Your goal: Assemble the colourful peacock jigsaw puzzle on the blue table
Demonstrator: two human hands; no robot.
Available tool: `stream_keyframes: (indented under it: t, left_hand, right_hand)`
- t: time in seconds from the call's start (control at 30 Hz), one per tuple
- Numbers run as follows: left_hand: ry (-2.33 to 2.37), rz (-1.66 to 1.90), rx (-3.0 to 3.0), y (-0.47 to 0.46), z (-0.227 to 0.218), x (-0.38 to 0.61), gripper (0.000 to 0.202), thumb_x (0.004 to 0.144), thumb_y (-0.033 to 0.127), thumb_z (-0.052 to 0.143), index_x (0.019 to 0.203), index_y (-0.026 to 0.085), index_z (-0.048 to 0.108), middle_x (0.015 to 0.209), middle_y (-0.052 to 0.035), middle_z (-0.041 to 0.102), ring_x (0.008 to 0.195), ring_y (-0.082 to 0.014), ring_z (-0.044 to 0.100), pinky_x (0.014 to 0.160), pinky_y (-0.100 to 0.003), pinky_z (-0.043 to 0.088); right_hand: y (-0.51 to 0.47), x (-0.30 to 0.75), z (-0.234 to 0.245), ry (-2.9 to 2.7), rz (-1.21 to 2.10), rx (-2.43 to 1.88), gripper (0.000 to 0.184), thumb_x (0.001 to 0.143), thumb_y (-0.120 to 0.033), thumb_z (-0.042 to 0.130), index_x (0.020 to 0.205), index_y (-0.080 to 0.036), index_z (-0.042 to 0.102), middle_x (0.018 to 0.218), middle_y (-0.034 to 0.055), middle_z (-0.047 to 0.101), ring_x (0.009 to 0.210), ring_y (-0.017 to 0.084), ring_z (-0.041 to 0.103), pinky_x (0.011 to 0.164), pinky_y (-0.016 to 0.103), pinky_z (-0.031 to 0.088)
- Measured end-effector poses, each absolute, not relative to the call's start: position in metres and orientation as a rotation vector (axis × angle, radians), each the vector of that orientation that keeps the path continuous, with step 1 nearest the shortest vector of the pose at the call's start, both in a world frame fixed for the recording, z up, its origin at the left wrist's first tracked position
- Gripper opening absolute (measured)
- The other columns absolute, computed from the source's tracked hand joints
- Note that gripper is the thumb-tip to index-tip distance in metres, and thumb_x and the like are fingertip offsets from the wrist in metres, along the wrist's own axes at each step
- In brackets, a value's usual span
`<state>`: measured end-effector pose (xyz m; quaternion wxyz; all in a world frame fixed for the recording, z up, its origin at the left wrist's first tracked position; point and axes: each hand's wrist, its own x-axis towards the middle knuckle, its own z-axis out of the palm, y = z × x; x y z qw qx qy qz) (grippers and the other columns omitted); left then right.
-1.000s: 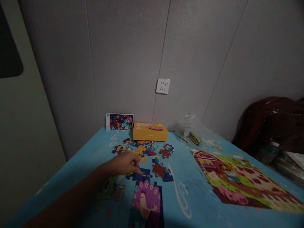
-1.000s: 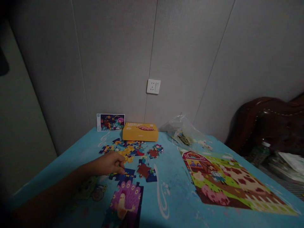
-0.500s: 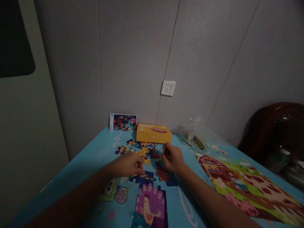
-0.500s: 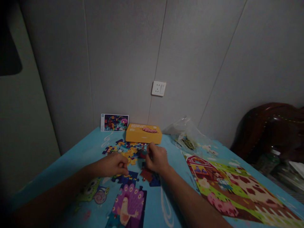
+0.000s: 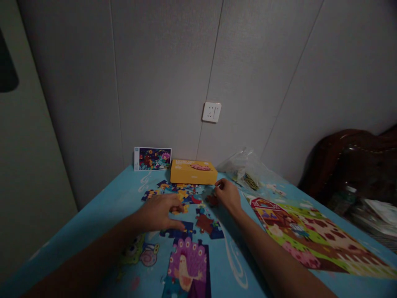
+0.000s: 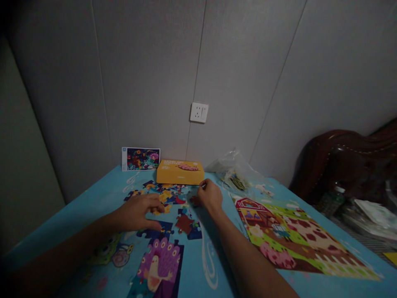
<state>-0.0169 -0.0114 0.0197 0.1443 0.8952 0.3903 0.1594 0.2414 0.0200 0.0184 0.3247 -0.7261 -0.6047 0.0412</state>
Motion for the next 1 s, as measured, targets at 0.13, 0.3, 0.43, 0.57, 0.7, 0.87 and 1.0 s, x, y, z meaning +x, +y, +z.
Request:
stream_keyframes:
  t: [0.13, 0.3, 0.43, 0.57, 0.7, 0.87, 1.0]
  left_hand:
    - [0.767, 0.387, 2.635, -0.023, 0.019, -0.01, 0.054, 0.066, 0.061, 0.069, 0.11, 0.029, 0.066, 0.111, -0.0052, 0.055, 0.103, -0.0236, 0.052, 0.091, -0.034, 0.039]
    - [0.65, 0.348, 2.596, -0.025, 0.016, -0.008, 0.047, 0.073, 0.058, 0.065, 0.111, 0.031, 0.066, 0.116, -0.0057, 0.051, 0.109, -0.0245, 0.048, 0.099, -0.038, 0.035]
    - [0.625, 0.344, 2.629, -0.025, 0.016, -0.007, 0.045, 0.078, 0.052, 0.063, 0.118, 0.032, 0.062, 0.109, -0.0056, 0.052, 0.105, -0.024, 0.048, 0.095, -0.037, 0.036]
    - [0.692, 0.357, 2.644, -0.026, 0.016, -0.006, 0.036, 0.08, 0.047, 0.062, 0.112, 0.03, 0.064, 0.102, -0.0048, 0.051, 0.102, -0.023, 0.047, 0.092, -0.036, 0.036]
    - [0.749, 0.39, 2.661, -0.026, 0.015, -0.007, 0.032, 0.082, 0.043, 0.061, 0.11, 0.029, 0.063, 0.102, -0.005, 0.051, 0.103, -0.0237, 0.045, 0.093, -0.037, 0.035]
    - [0.723, 0.394, 2.721, -0.029, 0.011, -0.003, 0.032, 0.081, 0.041, 0.062, 0.113, 0.034, 0.062, 0.107, -0.0055, 0.046, 0.107, -0.0252, 0.041, 0.096, -0.042, 0.032]
    - [0.779, 0.419, 2.695, -0.029, 0.01, -0.003, 0.035, 0.077, 0.047, 0.065, 0.109, 0.031, 0.063, 0.108, -0.0053, 0.045, 0.109, -0.0262, 0.04, 0.096, -0.041, 0.033]
  right_hand:
    - [0.016, 0.237, 0.02, -1.639, 0.12, -1.99, 0.023, 0.077, -0.024, 0.048, 0.092, -0.02, 0.065, 0.084, 0.0069, 0.069, 0.077, 0.021, 0.062, 0.058, 0.027, 0.034]
    - [0.009, 0.234, 0.016, -1.867, 0.051, -2.074, 0.042, 0.074, -0.049, 0.057, 0.097, -0.015, 0.066, 0.099, 0.0169, 0.066, 0.086, 0.027, 0.063, 0.062, 0.03, 0.038]
    - [0.01, 0.235, 0.008, -1.996, 0.1, -2.007, 0.035, 0.071, -0.042, 0.063, 0.092, -0.015, 0.068, 0.095, 0.0155, 0.067, 0.084, 0.025, 0.064, 0.064, 0.028, 0.039]
    - [0.013, 0.235, 0.005, -2.024, 0.148, -1.925, 0.025, 0.074, -0.033, 0.061, 0.089, -0.015, 0.069, 0.09, 0.013, 0.069, 0.084, 0.023, 0.064, 0.066, 0.027, 0.039]
    - [0.014, 0.233, 0.005, -2.03, 0.124, -1.916, 0.023, 0.076, -0.028, 0.058, 0.089, -0.014, 0.07, 0.089, 0.0142, 0.069, 0.083, 0.022, 0.063, 0.067, 0.027, 0.038]
    - [0.013, 0.232, 0.005, -2.021, 0.017, -1.929, 0.023, 0.076, -0.028, 0.057, 0.084, -0.011, 0.07, 0.088, 0.0158, 0.065, 0.086, 0.023, 0.06, 0.069, 0.027, 0.039]
    - [0.014, 0.232, 0.005, -2.08, -0.015, -1.876, 0.017, 0.074, -0.025, 0.058, 0.077, -0.014, 0.071, 0.084, 0.0126, 0.065, 0.084, 0.022, 0.06, 0.069, 0.027, 0.038]
